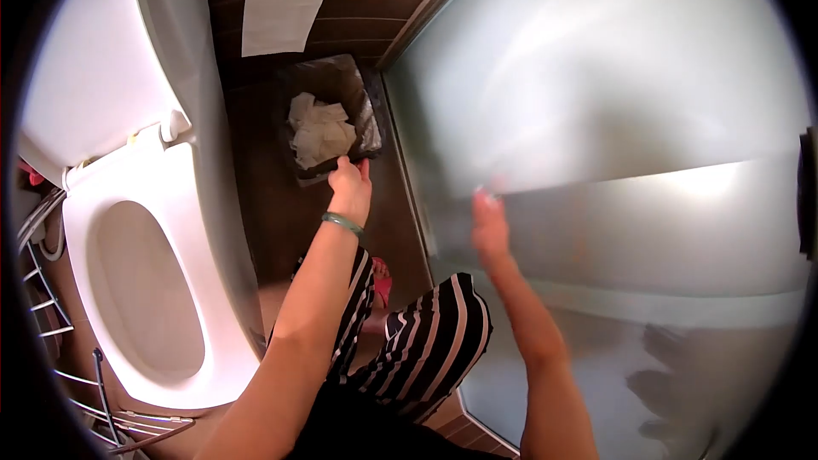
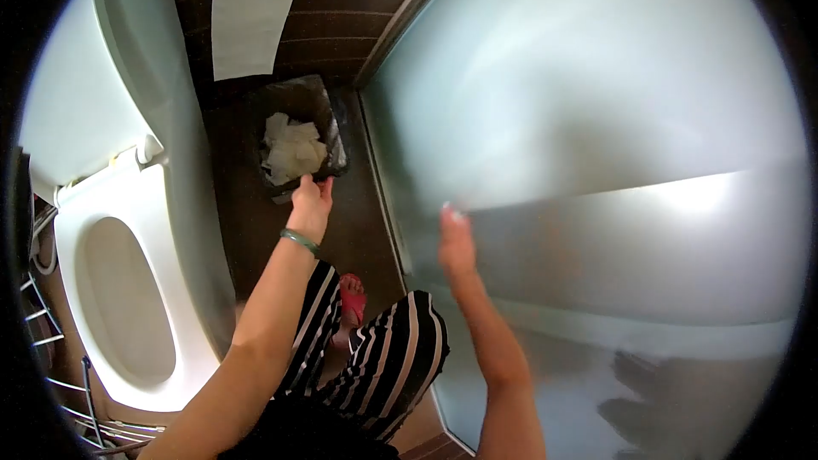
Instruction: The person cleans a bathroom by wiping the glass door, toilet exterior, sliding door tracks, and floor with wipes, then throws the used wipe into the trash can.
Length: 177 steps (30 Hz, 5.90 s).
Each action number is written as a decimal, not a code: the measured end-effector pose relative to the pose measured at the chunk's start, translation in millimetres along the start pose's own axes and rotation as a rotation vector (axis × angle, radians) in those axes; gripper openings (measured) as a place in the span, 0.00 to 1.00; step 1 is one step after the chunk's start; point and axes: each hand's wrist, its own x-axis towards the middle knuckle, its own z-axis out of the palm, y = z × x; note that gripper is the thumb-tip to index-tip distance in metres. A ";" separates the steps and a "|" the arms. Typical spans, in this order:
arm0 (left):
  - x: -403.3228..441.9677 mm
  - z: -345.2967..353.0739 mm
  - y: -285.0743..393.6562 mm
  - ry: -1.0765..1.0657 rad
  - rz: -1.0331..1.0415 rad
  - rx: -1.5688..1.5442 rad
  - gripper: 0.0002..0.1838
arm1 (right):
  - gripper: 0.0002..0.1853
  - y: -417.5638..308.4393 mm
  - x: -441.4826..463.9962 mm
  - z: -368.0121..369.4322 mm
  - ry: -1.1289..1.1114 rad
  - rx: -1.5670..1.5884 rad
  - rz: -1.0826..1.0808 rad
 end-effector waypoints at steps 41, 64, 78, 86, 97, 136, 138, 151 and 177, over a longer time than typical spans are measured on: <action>-118.6 -83.0 4.7 -0.383 0.103 0.698 0.13 | 0.24 -123.8 426.7 -171.9 0.753 -1.358 -0.341; -129.3 -76.4 13.9 -0.374 0.088 0.635 0.13 | 0.29 -86.9 409.9 43.9 0.314 -1.329 -0.190; -125.7 -81.8 14.5 -0.423 0.144 0.647 0.13 | 0.29 -19.6 242.6 212.1 -0.628 -1.213 -0.625; -128.4 -87.3 16.7 -0.435 0.217 0.634 0.13 | 0.28 -6.8 57.4 137.6 -1.114 -1.274 -0.786; -149.7 -84.3 26.7 -0.398 0.139 0.607 0.12 | 0.16 -22.8 272.0 204.8 -0.237 -0.100 -0.314; -143.8 -59.8 42.2 -0.210 0.207 0.682 0.11 | 0.23 -32.0 118.9 298.1 0.121 -0.375 0.084; -151.4 -59.5 44.4 -0.217 0.156 0.712 0.11 | 0.25 -31.8 70.7 283.9 0.108 -0.371 0.112; -182.7 -60.3 53.4 -0.342 0.002 0.829 0.12 | 0.26 -69.2 -126.7 219.8 -0.240 -0.349 0.428; -167.8 -90.7 40.2 -0.325 -0.214 0.988 0.16 | 0.20 -172.5 -66.7 36.7 -0.309 2.184 1.139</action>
